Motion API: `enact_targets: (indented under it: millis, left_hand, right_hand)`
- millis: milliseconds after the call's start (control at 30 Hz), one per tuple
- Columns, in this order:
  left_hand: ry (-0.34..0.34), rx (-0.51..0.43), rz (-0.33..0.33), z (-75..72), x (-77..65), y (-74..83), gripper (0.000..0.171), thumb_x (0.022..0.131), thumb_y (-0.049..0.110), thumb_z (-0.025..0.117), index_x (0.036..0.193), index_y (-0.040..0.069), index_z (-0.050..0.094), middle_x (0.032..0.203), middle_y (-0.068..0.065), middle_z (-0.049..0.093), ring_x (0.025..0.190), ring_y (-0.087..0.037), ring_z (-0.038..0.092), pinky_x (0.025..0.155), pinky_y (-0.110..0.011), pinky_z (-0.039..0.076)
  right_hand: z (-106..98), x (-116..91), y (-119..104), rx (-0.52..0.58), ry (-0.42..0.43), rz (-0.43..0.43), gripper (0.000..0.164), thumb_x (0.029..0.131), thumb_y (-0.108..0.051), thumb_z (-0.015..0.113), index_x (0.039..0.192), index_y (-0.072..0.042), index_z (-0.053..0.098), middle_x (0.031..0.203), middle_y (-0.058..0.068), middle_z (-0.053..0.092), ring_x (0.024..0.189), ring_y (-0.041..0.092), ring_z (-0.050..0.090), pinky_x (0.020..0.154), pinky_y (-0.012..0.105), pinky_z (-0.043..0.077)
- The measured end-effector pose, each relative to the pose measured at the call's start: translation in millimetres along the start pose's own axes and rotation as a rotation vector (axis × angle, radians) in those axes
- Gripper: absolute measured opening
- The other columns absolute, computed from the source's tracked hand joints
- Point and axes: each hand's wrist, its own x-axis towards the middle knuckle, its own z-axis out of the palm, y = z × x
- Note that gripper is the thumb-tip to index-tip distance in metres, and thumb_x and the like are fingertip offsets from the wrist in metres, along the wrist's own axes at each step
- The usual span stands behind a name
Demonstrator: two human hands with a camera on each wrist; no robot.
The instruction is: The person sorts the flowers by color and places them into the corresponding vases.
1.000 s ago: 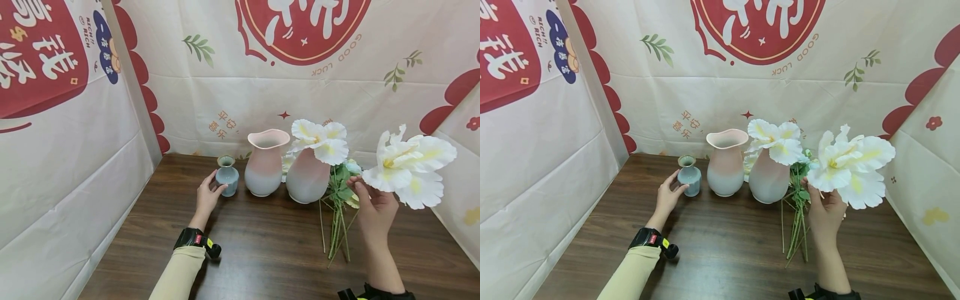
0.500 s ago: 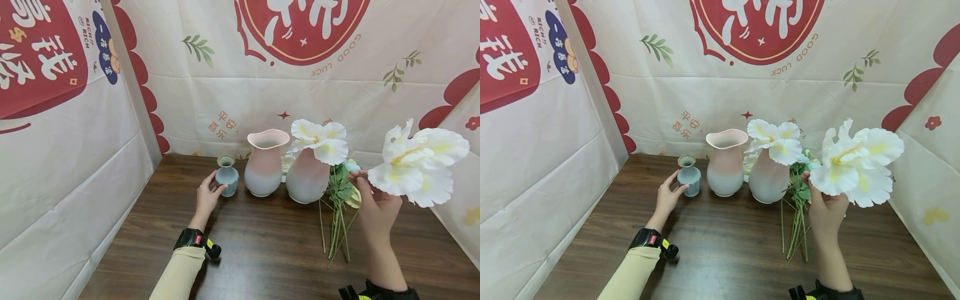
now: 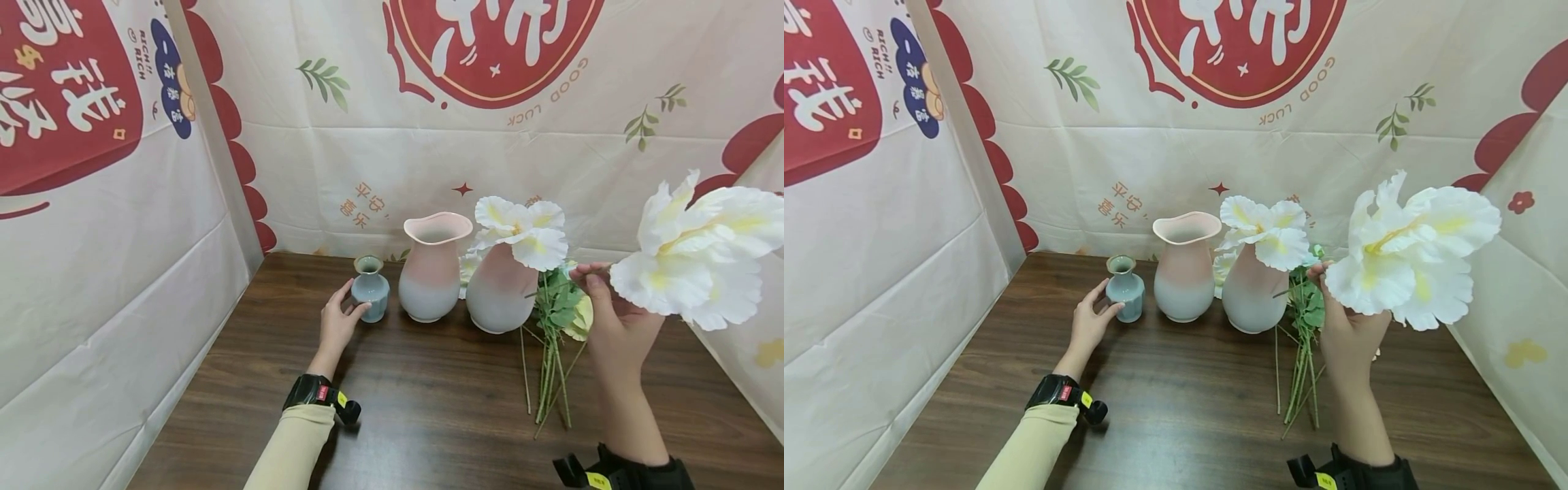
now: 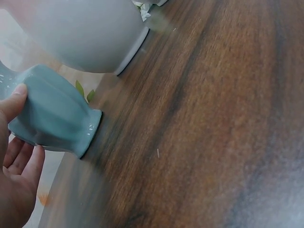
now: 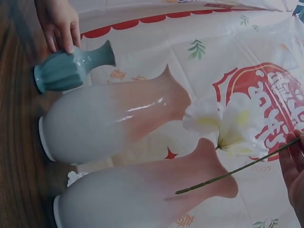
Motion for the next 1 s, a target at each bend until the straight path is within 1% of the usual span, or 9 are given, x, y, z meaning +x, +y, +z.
enact_targets:
  millis: [100,200,367,467,533,600,767,900,1000]
  left_hand:
    - [-0.002,0.004,-0.002,0.2,-0.1,-0.8,0.067,0.086,0.013,0.079,0.146,0.01,0.051,0.149,-0.017,0.05,0.138,-0.033,0.048,0.109,-0.043,0.051]
    - [-0.004,0.003,-0.001,0.2,-0.3,-0.9,0.067,0.086,0.013,0.078,0.146,0.01,0.05,0.149,-0.017,0.05,0.139,-0.033,0.048,0.109,-0.042,0.051]
    - [-0.008,0.001,0.0,-0.1,-0.7,-0.7,0.067,0.086,0.013,0.078,0.147,0.009,0.049,0.149,-0.017,0.05,0.139,-0.033,0.048,0.11,-0.042,0.05]
    - [-0.009,0.002,0.002,-0.2,-0.9,-0.8,0.067,0.086,0.012,0.078,0.147,0.007,0.049,0.149,-0.017,0.049,0.139,-0.034,0.048,0.11,-0.042,0.05]
    - [-0.008,0.005,0.004,-0.1,-1.1,-0.9,0.067,0.086,0.012,0.078,0.147,0.006,0.048,0.149,-0.017,0.049,0.139,-0.034,0.048,0.11,-0.042,0.05]
    - [-0.007,0.007,0.004,-0.1,-1.2,-0.9,0.067,0.086,0.013,0.078,0.147,0.007,0.049,0.149,-0.017,0.05,0.139,-0.033,0.048,0.11,-0.042,0.05]
    - [-0.008,0.009,0.003,-0.4,-1.1,-1.3,0.067,0.086,0.014,0.078,0.147,0.01,0.05,0.15,-0.016,0.049,0.139,-0.032,0.048,0.109,-0.041,0.05]
    - [-0.011,0.01,0.009,-0.3,-1.0,-1.7,0.068,0.087,0.014,0.078,0.147,0.008,0.048,0.15,-0.017,0.049,0.139,-0.033,0.048,0.109,-0.042,0.05]
    - [-0.011,0.013,0.008,-0.2,-1.1,-1.9,0.068,0.087,0.014,0.078,0.147,0.007,0.048,0.15,-0.017,0.049,0.139,-0.033,0.048,0.109,-0.042,0.051]
  right_hand:
    - [3,2,-2,0.001,-0.005,-0.003,0.042,0.087,0.029,0.046,0.128,0.017,0.045,0.094,0.025,0.066,0.085,0.031,0.07,0.084,0.036,0.064]
    - [7,5,-3,0.004,-0.014,-0.008,0.045,0.088,0.028,0.045,0.131,0.016,0.043,0.095,0.025,0.066,0.086,0.031,0.07,0.085,0.036,0.063]
    - [16,12,-7,0.047,-0.004,-0.012,0.045,0.087,0.028,0.046,0.131,0.017,0.043,0.094,0.027,0.065,0.086,0.033,0.07,0.085,0.039,0.063]
    - [20,15,-9,0.038,0.022,-0.01,0.044,0.087,0.027,0.049,0.13,0.017,0.045,0.093,0.026,0.065,0.084,0.033,0.07,0.084,0.039,0.063]
    - [22,17,-9,0.044,0.03,-0.012,0.04,0.087,0.027,0.05,0.126,0.018,0.048,0.092,0.026,0.066,0.083,0.033,0.07,0.084,0.038,0.064]
    - [23,19,-10,0.03,0.039,-0.017,0.034,0.087,0.026,0.051,0.12,0.02,0.05,0.091,0.025,0.067,0.082,0.032,0.07,0.084,0.037,0.063]
    - [29,24,-12,0.05,0.06,-0.036,0.025,0.086,0.026,0.054,0.111,0.022,0.053,0.09,0.026,0.067,0.082,0.033,0.07,0.083,0.038,0.064]
    - [33,27,-13,0.044,0.079,-0.052,0.016,0.085,0.025,0.056,0.101,0.024,0.055,0.088,0.026,0.067,0.082,0.032,0.071,0.084,0.039,0.064]
    - [35,29,-14,0.042,0.094,-0.048,0.015,0.085,0.024,0.058,0.1,0.023,0.056,0.088,0.026,0.067,0.081,0.033,0.07,0.085,0.039,0.063]
